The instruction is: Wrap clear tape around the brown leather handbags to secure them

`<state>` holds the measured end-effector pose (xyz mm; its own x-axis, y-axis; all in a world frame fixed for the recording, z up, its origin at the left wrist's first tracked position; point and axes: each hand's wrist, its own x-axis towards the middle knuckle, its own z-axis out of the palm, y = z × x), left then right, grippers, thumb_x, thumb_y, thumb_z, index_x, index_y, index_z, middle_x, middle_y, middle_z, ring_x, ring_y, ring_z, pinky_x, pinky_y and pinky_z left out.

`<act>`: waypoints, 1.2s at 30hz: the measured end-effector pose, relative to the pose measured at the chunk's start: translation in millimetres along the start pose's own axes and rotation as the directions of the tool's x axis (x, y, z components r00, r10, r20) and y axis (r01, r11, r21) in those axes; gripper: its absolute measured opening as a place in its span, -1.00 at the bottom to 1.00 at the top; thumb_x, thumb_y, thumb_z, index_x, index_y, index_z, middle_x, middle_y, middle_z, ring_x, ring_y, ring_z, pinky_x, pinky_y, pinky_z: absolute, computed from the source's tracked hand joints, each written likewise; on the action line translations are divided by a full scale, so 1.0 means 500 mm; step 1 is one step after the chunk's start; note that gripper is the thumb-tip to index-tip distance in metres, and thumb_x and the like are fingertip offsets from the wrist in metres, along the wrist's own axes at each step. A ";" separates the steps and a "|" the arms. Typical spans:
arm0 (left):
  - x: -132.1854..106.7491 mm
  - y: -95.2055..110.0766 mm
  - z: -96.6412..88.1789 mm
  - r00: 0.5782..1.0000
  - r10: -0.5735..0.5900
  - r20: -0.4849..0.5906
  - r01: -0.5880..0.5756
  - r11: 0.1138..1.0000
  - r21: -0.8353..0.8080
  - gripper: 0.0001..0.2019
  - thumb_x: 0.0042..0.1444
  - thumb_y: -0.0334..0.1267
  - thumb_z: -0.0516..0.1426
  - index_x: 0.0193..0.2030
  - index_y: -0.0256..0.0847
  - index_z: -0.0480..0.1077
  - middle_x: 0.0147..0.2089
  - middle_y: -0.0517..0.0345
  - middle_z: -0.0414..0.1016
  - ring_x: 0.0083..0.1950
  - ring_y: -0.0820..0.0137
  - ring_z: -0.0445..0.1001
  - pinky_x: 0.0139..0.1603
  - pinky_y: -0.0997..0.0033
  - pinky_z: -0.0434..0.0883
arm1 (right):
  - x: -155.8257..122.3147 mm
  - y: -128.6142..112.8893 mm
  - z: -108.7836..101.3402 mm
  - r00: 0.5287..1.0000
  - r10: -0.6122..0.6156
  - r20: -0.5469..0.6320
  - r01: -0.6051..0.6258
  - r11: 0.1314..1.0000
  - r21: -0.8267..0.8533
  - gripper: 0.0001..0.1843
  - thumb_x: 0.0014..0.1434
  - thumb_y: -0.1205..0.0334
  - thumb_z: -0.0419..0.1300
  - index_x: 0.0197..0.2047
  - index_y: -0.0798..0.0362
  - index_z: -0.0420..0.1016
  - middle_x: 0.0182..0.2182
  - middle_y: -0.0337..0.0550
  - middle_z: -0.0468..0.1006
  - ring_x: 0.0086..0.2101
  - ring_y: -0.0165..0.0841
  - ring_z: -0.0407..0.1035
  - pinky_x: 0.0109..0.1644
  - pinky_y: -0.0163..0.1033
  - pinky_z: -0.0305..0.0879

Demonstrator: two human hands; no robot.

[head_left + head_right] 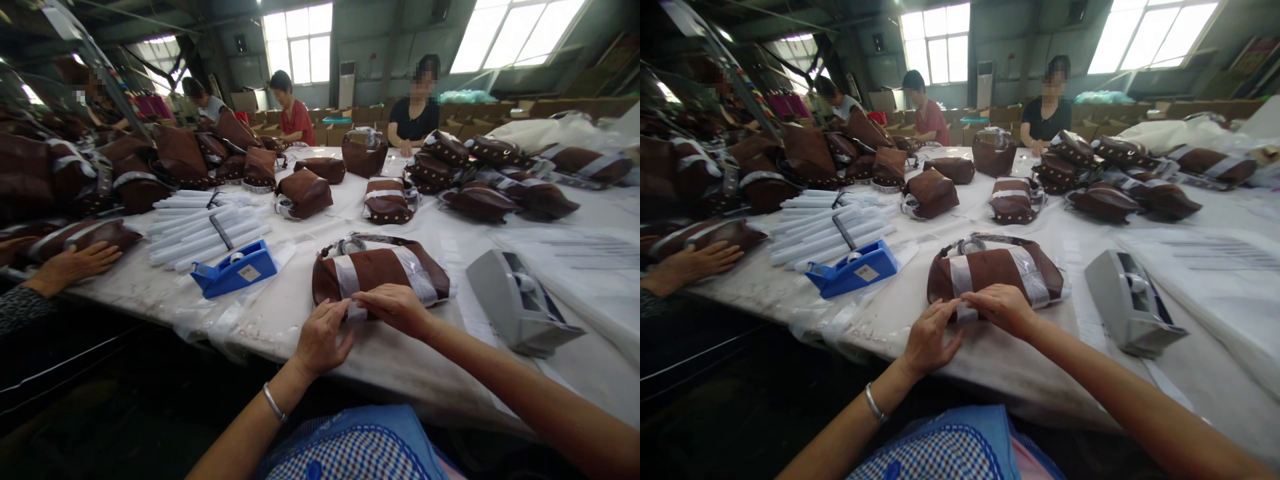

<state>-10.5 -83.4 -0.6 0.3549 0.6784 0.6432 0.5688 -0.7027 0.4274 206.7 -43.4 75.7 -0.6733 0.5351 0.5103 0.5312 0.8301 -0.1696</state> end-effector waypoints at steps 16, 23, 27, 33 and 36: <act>0.033 0.019 0.049 0.918 -0.295 -0.264 0.323 0.944 0.066 -0.36 0.22 -0.28 0.22 0.40 -0.10 0.12 -0.23 0.26 0.63 -0.22 0.37 0.57 -0.16 0.40 0.49 | 0.021 0.055 0.047 0.991 0.049 0.125 -0.038 0.995 -0.090 -0.67 0.39 0.08 0.11 0.11 0.05 0.44 -0.24 -0.06 0.56 -0.21 -0.29 0.46 -0.14 -0.23 0.44; 0.030 0.023 0.052 0.936 -0.178 -0.305 0.252 0.942 0.223 -0.54 0.27 -0.31 0.15 0.30 -0.12 0.26 0.10 0.07 0.55 -0.07 0.35 0.58 -0.16 0.43 0.51 | 0.030 0.047 0.040 0.983 0.144 0.118 -0.137 0.989 -0.061 -0.63 0.35 0.08 0.16 0.16 0.03 0.38 -0.31 -0.15 0.51 -0.25 -0.29 0.45 -0.14 -0.23 0.43; 0.026 0.016 0.049 0.966 -0.034 -0.255 0.110 0.950 0.293 -0.77 0.29 -0.36 0.12 0.05 -0.14 0.46 0.08 0.10 0.57 -0.07 0.34 0.56 -0.09 0.38 0.52 | 0.029 0.045 0.047 0.978 0.181 0.100 -0.175 0.982 -0.065 -0.62 0.36 0.10 0.15 0.19 0.00 0.36 -0.30 -0.17 0.49 -0.31 -0.33 0.45 -0.19 -0.26 0.44; 0.028 0.009 0.046 0.982 0.026 -0.185 0.035 0.946 0.321 -0.76 0.29 -0.37 0.12 0.06 -0.18 0.49 0.08 0.09 0.58 -0.03 0.31 0.53 -0.01 0.32 0.54 | 0.016 0.028 0.038 0.972 0.225 -0.068 -0.234 0.955 -0.184 -0.64 0.39 0.24 0.07 0.22 -0.02 0.38 -0.17 -0.10 0.54 -0.24 -0.31 0.49 -0.17 -0.27 0.46; 0.028 0.007 0.044 0.986 0.043 -0.162 0.012 0.945 0.326 -0.72 0.30 -0.36 0.11 0.12 -0.17 0.47 0.18 0.10 0.52 0.02 0.29 0.52 0.04 0.29 0.52 | -0.045 0.019 -0.043 0.943 0.240 -0.232 -0.306 0.898 -0.315 -0.67 0.37 0.30 0.08 0.15 -0.05 0.45 -0.08 -0.09 0.58 -0.09 -0.25 0.48 0.05 -0.18 0.42</act>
<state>12.7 -71.5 -3.9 0.2544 0.6039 0.7553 0.7840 -0.5861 0.2045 237.7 -51.0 80.7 -0.3881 0.6672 0.6358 0.8452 0.5327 -0.0432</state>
